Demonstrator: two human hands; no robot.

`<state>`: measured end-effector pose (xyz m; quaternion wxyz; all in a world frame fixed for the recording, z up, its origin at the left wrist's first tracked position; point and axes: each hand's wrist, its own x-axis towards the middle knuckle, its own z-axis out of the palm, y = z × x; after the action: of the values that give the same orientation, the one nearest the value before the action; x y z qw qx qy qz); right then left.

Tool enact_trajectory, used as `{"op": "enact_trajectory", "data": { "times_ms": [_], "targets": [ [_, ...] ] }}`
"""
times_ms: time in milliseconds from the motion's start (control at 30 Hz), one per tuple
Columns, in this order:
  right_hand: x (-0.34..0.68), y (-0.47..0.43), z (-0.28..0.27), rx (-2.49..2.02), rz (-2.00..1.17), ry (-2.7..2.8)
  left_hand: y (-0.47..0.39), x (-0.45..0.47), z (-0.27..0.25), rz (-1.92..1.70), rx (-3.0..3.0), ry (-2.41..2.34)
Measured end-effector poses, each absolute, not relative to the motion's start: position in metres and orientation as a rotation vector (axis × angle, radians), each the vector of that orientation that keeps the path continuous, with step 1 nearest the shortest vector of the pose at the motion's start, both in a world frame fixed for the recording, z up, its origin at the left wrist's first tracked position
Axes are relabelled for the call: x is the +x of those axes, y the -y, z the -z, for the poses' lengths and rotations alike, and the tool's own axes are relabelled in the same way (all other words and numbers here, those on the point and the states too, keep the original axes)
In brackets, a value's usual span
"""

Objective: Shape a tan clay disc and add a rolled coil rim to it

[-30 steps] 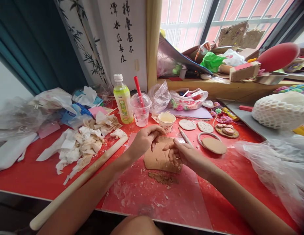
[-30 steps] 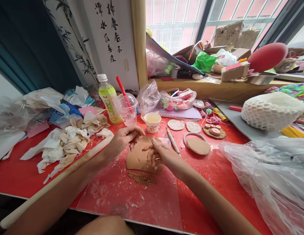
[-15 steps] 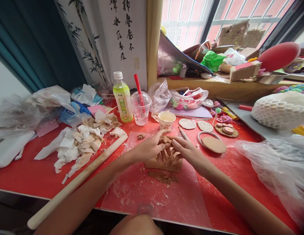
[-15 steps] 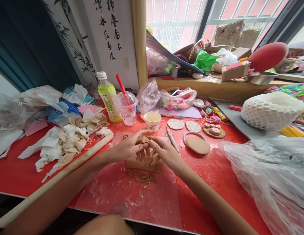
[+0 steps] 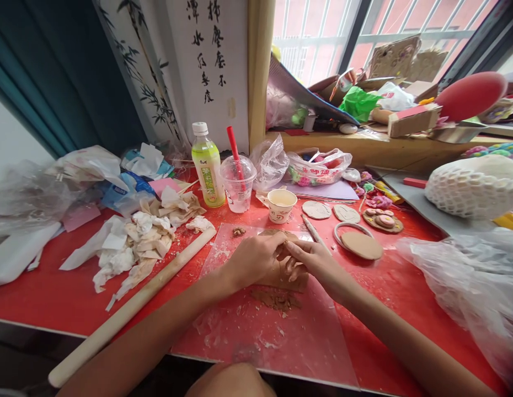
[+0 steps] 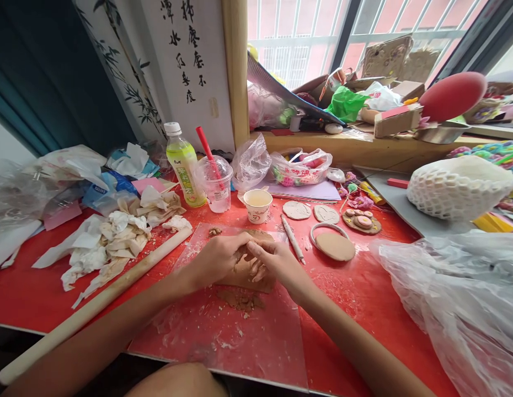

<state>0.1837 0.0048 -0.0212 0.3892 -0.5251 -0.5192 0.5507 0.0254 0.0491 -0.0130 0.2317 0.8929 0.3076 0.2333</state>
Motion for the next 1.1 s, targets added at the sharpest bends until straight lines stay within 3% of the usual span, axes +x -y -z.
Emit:
{"op": "enact_trajectory", "data": {
  "times_ms": [367,700,900,1100],
  "targets": [
    [0.192,-0.004,0.009,-1.314,-1.192,1.443,-0.056,0.025,0.010,-0.647,2.333,-0.756],
    [0.199,-0.009,0.020,-1.300,-1.104,1.305,-0.060,0.018,0.000,-0.776,2.222,-0.958],
    [0.199,-0.012,0.014,-1.156,-1.277,1.126,-0.061,0.018,-0.009,-0.837,2.209,-1.056],
    [0.194,-0.010,0.012,-0.953,-1.745,0.951,-0.061,0.020,0.003,-0.912,2.448,-0.741]
  ]
}}
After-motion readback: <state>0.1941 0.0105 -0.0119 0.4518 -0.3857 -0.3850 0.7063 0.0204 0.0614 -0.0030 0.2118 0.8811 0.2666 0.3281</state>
